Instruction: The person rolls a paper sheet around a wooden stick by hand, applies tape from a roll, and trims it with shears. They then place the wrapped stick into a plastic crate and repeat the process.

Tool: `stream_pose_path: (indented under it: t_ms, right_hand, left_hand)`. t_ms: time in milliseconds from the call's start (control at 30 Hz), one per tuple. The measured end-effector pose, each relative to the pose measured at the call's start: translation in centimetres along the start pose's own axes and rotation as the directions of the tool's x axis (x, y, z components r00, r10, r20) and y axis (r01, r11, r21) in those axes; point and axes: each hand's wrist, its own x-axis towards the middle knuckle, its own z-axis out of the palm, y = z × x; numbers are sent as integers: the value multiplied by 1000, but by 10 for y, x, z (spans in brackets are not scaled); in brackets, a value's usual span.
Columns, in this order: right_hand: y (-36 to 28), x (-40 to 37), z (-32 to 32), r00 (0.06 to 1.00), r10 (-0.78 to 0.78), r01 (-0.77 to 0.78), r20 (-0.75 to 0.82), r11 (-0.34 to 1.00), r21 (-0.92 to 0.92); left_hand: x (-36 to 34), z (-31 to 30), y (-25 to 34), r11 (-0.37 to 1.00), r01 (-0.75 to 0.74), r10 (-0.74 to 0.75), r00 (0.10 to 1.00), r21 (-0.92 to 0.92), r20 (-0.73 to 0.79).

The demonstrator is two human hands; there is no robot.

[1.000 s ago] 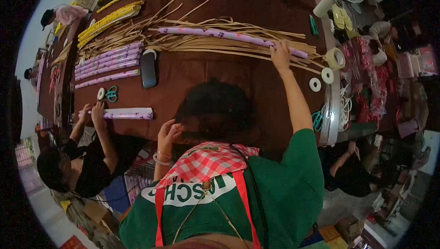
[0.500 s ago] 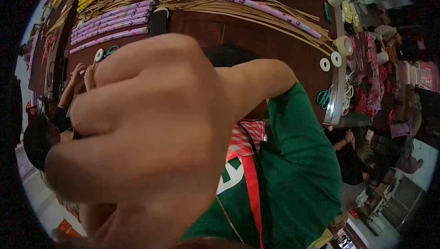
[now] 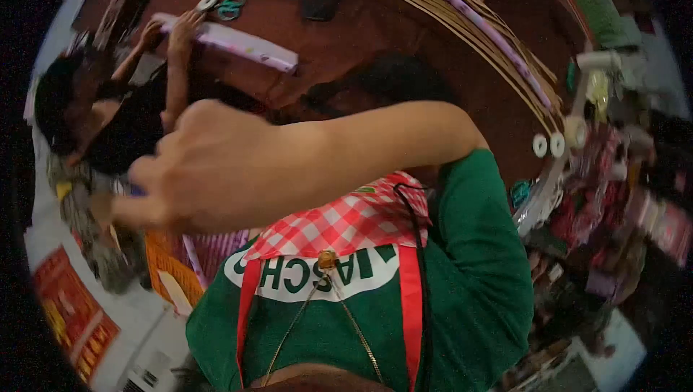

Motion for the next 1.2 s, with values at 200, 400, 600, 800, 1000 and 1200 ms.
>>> stream_pose_path:
  t_ms: [200,400,600,800,1000,1200]
  right_hand:
    - [70,-91,20,736,117,-116,666,992,-46]
    - [109,-190,52,448,208,-123,870,978,-171]
    - [83,-205,87,465,299,-573,833,819,26]
    - [78,-188,120,328,444,-683,834,721,-116]
    - [102,-186,145,366,388,-500,846,849,-173]
    - [104,-177,174,283,430,-488,857,834,-257]
  left_hand:
    - [-45,17,-53,962,-146,-3,841,-232,-541]
    - [-86,12,-140,905,-172,-138,745,-388,-652]
    - [-124,-58,-160,782,-512,-140,412,-356,-900]
    - [-184,-178,-121,478,-841,-254,141,-251,-957]
    - [-216,-297,-150,120,-992,-512,-86,28,-855]
    - [-245,-309,-152,151,-988,-568,-113,31,-815]
